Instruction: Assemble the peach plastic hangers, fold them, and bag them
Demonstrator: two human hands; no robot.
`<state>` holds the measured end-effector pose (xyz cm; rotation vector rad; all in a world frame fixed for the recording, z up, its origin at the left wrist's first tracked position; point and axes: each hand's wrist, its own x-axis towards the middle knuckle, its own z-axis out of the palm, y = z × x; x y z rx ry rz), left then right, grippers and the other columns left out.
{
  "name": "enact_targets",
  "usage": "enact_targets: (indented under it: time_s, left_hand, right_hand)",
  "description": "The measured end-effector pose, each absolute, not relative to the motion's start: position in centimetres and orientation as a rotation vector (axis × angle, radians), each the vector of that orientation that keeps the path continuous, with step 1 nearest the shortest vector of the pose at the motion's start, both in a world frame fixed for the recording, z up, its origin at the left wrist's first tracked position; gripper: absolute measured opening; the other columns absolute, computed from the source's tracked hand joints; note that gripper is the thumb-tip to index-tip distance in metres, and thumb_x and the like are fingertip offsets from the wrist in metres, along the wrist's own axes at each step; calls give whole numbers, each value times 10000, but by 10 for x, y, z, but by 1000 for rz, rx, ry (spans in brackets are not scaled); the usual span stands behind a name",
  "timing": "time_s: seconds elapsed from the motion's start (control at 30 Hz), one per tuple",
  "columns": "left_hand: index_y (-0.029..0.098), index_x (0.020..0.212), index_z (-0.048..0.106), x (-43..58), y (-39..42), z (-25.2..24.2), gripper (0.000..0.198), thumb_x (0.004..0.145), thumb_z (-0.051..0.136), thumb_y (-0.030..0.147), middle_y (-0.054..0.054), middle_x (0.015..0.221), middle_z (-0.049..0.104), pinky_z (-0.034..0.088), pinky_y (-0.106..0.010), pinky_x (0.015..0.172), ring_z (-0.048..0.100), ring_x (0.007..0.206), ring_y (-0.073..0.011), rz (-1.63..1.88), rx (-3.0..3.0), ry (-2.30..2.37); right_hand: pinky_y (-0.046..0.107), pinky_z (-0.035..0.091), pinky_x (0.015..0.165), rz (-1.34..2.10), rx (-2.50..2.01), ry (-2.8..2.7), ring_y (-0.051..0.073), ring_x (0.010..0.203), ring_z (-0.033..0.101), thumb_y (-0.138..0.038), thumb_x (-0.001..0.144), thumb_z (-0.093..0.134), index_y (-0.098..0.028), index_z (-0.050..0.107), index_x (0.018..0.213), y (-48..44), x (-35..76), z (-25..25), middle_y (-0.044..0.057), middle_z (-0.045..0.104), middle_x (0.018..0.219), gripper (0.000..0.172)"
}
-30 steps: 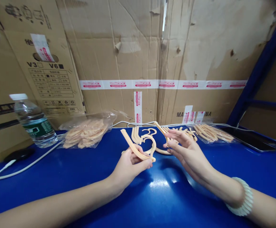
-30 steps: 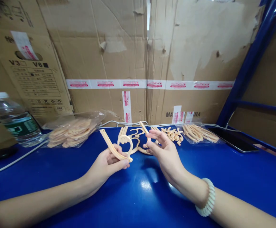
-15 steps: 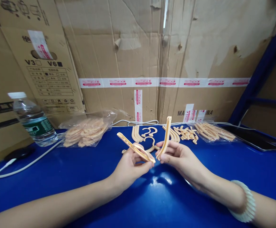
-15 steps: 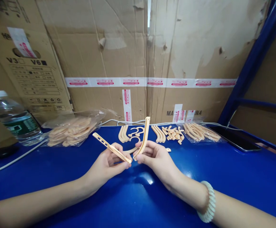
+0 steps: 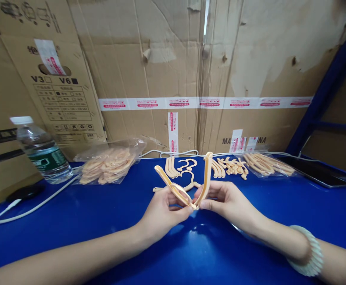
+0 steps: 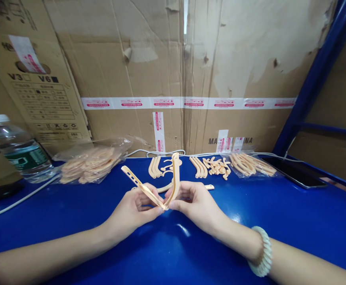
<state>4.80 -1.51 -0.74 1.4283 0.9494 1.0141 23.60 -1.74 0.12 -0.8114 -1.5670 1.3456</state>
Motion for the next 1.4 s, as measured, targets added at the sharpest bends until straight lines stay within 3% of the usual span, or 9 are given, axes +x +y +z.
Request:
enact_targets:
  time_s: [0.17,0.43,0.77,0.9,1.03,1.2,1.4]
  left_hand:
    - [145,759,635,47,-14,-9,191,620,765,161,-29,762,756,551,-266,711,717,731,-179,1007,1463,924]
    - [130,719,684,46,-13,-7,141,620,781,153,-12,682,744,552,-238,696,697,656,-143,971,1386,830]
    - [96,786,682,31,3,16,313,581,871,239,-47,678,737,557,-207,634,702,634,-144,1145,1202,902]
    - [118,757,646,13,24,25,332,553,883,233,-20,686,722,551,-201,638,685,611,-123,1223,1175,858]
    - [132,750,640,-7,42,26,245,645,826,252,-25,704,713,515,-203,612,659,626,-121,1110,1539,867]
    - [148,739,658,-24,53,23,195,694,771,301,-1,659,668,441,-214,558,596,589,-128,934,2043,1031]
    - [172,724,662,-22,53,16,158,750,738,308,-46,803,682,455,-294,769,603,825,-194,764,2584,737]
  right_hand:
    - [268,533,754,1310,-849,-1560,154,739,670,-313,657,833,-161,679,795,-19,235,0,19,724,780,258]
    - [263,542,713,1219,-894,-1566,147,710,665,-294,712,777,-158,649,771,-22,231,-4,16,702,784,196]
    - [258,482,601,1192,-935,-1527,135,613,608,-338,641,834,-161,661,744,8,263,12,4,669,666,268]
    - [279,471,578,953,-1026,-1851,171,627,627,-373,648,818,-167,710,753,27,297,30,26,693,688,255]
    - [283,474,628,458,-1095,-2372,176,662,642,-309,757,712,-178,721,768,33,315,40,34,715,737,132]
    - [283,460,692,214,-1159,-2605,183,740,641,-183,749,661,-183,707,752,31,318,41,31,706,788,46]
    - [323,445,772,207,-1120,-2690,221,861,616,-142,719,682,-176,672,703,30,318,44,51,666,864,39]
